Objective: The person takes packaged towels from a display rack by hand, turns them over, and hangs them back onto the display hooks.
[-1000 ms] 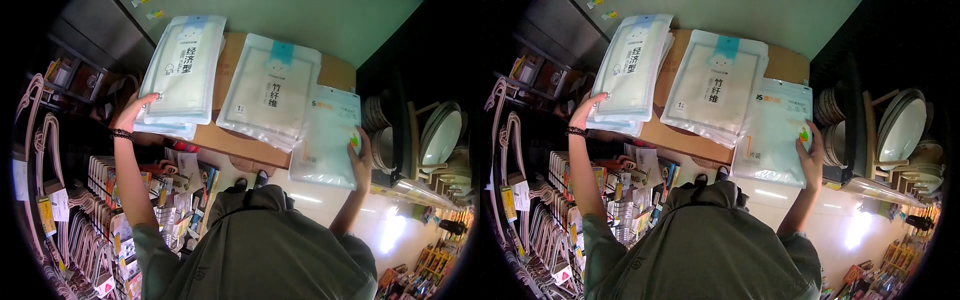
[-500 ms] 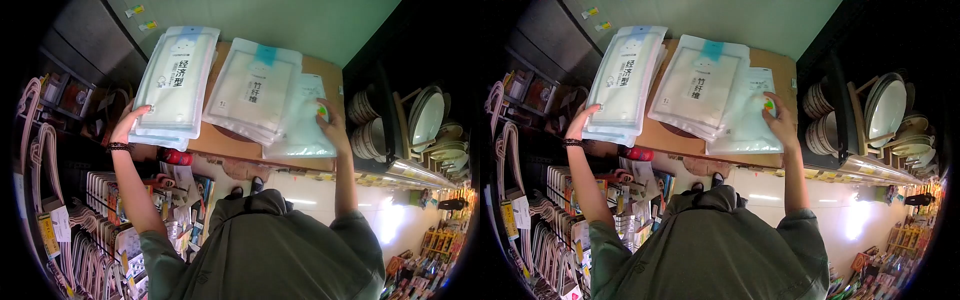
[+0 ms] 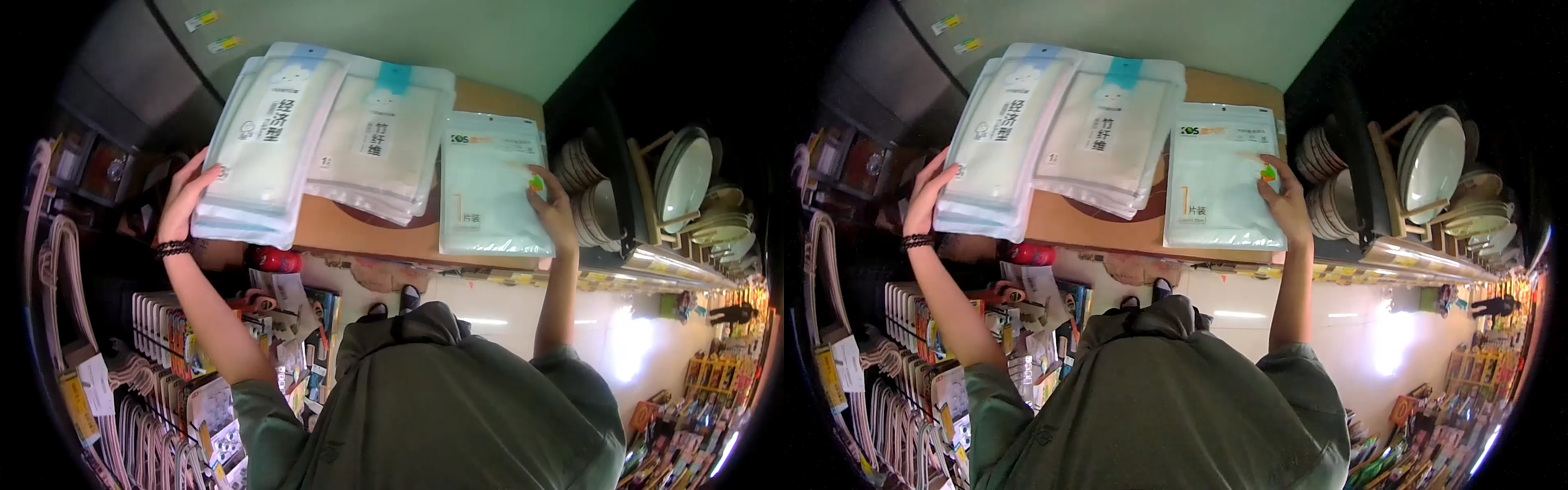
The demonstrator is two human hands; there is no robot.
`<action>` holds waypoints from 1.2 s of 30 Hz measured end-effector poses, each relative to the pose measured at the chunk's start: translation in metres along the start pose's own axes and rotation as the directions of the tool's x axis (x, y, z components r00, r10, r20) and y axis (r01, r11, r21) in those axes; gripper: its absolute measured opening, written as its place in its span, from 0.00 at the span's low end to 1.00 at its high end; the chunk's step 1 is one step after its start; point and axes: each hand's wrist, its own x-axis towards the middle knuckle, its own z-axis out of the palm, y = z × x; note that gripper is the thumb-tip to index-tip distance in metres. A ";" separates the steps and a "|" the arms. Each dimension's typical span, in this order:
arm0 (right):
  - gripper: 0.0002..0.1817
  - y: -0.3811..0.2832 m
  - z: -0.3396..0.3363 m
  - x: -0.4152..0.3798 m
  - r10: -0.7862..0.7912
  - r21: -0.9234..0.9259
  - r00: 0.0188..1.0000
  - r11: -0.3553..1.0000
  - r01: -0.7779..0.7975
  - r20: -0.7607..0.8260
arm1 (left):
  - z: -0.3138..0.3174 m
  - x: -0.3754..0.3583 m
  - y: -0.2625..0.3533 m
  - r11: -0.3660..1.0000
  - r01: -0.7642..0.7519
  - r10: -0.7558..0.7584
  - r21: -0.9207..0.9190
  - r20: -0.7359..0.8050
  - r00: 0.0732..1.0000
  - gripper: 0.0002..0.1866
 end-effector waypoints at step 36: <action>0.18 -0.026 0.075 -0.167 -0.211 -0.323 0.944 0.938 0.124 -0.252 | 0.105 -0.068 0.025 0.392 -0.393 0.827 0.832 -0.131 0.547 0.16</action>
